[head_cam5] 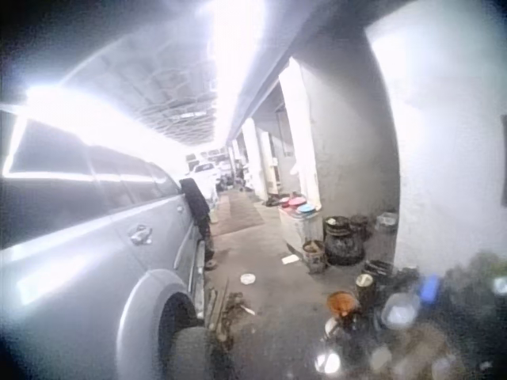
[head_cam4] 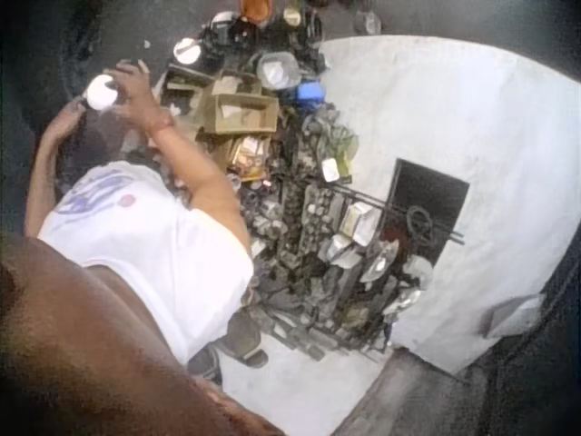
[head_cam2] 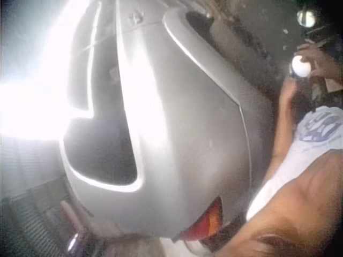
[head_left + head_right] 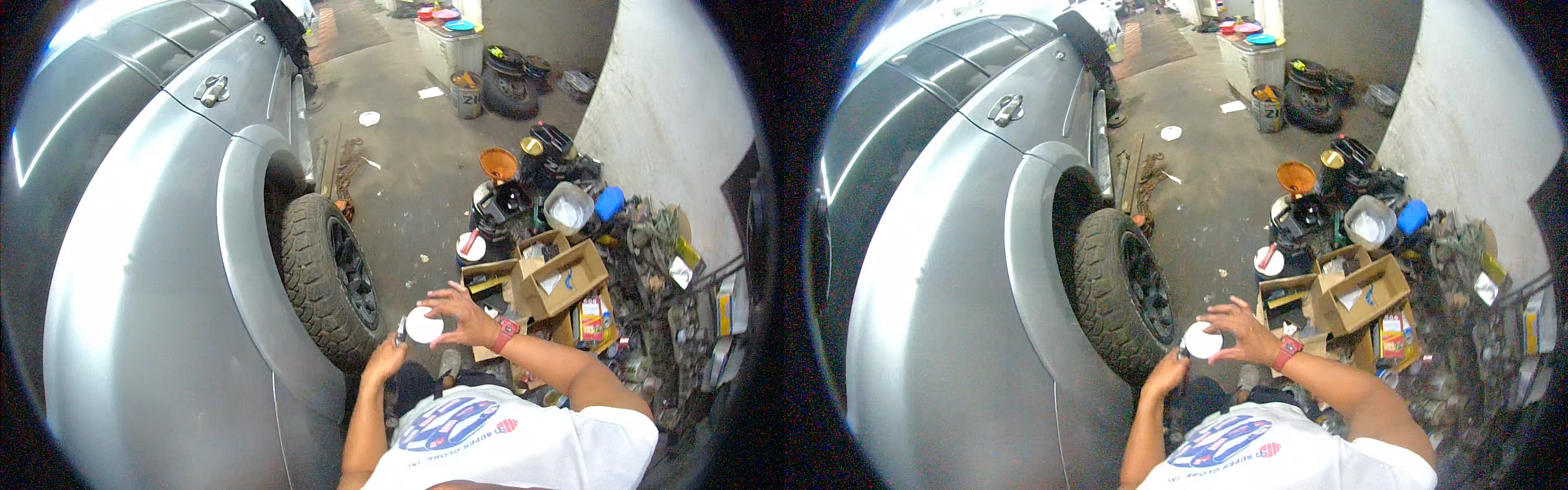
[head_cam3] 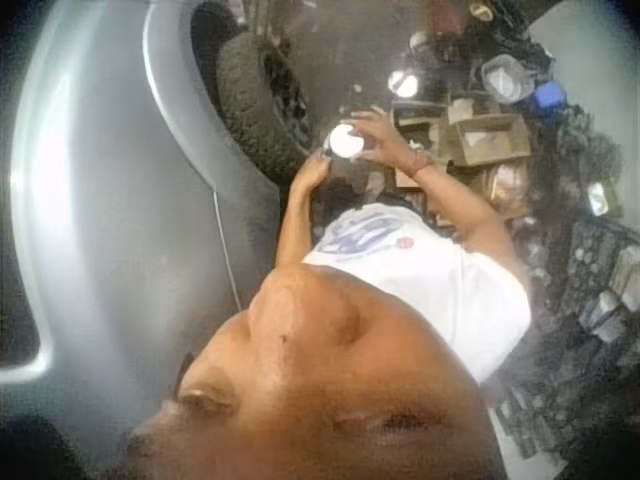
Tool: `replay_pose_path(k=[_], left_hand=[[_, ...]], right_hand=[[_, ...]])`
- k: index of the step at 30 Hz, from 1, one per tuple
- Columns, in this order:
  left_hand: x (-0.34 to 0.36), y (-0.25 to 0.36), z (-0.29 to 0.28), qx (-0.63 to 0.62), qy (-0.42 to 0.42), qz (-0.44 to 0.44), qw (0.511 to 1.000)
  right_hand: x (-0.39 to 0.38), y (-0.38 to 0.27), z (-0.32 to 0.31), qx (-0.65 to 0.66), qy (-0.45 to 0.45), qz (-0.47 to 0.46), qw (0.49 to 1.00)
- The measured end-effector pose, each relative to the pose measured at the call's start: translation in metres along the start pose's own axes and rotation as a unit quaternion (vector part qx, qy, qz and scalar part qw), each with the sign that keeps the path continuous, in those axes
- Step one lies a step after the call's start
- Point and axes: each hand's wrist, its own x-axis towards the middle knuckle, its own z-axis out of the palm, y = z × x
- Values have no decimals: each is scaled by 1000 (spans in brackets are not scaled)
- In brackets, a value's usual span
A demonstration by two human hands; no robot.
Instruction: The person sits among paint cans, then stands and walks to a red car. They use a spray gun to apply red paint to the car's hood and then use a brush to spread the paint across the surface.
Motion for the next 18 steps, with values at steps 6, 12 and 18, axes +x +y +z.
replay_pose_path(k=[6,12,18], left_hand=[[145,89,-112,27,18,23,999],[305,149,-210,55,17,46,997],[464,259,-319,93,33,40,994]], right_hand=[[141,100,-55,-22,43,4,999],[316,184,-124,-157,-91,25,983],[494,264,-203,-308,-212,58,926]])
